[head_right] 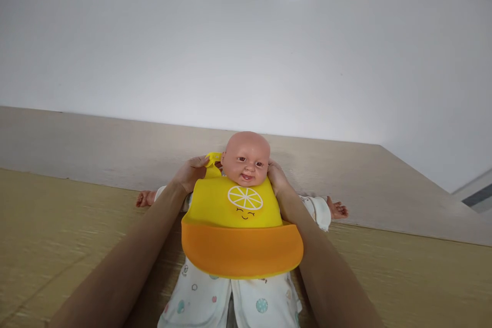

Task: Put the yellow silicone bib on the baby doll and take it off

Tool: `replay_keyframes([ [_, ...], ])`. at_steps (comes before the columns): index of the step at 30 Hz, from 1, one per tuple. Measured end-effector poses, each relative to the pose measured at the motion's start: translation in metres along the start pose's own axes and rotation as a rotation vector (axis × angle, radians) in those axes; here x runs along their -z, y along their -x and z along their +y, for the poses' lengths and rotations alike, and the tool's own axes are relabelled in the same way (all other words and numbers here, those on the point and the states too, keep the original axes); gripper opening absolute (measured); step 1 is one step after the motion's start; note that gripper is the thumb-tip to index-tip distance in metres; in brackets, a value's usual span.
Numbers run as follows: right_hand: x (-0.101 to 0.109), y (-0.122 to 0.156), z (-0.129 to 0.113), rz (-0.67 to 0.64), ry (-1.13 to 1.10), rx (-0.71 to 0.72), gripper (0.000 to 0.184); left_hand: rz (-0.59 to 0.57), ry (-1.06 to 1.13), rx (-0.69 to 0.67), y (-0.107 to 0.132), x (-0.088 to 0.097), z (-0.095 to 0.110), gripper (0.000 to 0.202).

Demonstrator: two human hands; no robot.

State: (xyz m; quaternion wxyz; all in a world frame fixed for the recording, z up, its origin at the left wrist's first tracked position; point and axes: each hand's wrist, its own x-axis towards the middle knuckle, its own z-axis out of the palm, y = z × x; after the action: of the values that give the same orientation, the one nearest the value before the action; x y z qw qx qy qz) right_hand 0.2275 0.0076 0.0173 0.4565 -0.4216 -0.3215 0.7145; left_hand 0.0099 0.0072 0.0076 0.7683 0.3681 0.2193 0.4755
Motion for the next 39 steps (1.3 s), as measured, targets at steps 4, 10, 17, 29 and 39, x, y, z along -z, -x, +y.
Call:
replay_keyframes([
  [4,0.003,-0.003,0.001,-0.009,0.004,0.017,0.025,0.008,0.035,-0.014,-0.001,0.001,0.0,0.024],
  [10,0.009,-0.009,0.003,-0.049,0.044,0.075,0.022,0.027,0.077,0.013,0.0,-0.002,0.001,0.028],
  [17,0.006,-0.005,0.004,-0.015,0.023,0.089,0.019,0.022,0.122,0.035,0.002,-0.011,0.003,0.028],
  [29,0.006,-0.005,0.003,-0.061,0.016,0.15,0.022,0.015,0.093,0.033,0.003,-0.009,0.0,0.018],
  [39,0.019,-0.012,0.009,-0.107,0.066,0.21,0.028,0.072,-0.151,0.163,0.003,-0.012,0.014,0.02],
])
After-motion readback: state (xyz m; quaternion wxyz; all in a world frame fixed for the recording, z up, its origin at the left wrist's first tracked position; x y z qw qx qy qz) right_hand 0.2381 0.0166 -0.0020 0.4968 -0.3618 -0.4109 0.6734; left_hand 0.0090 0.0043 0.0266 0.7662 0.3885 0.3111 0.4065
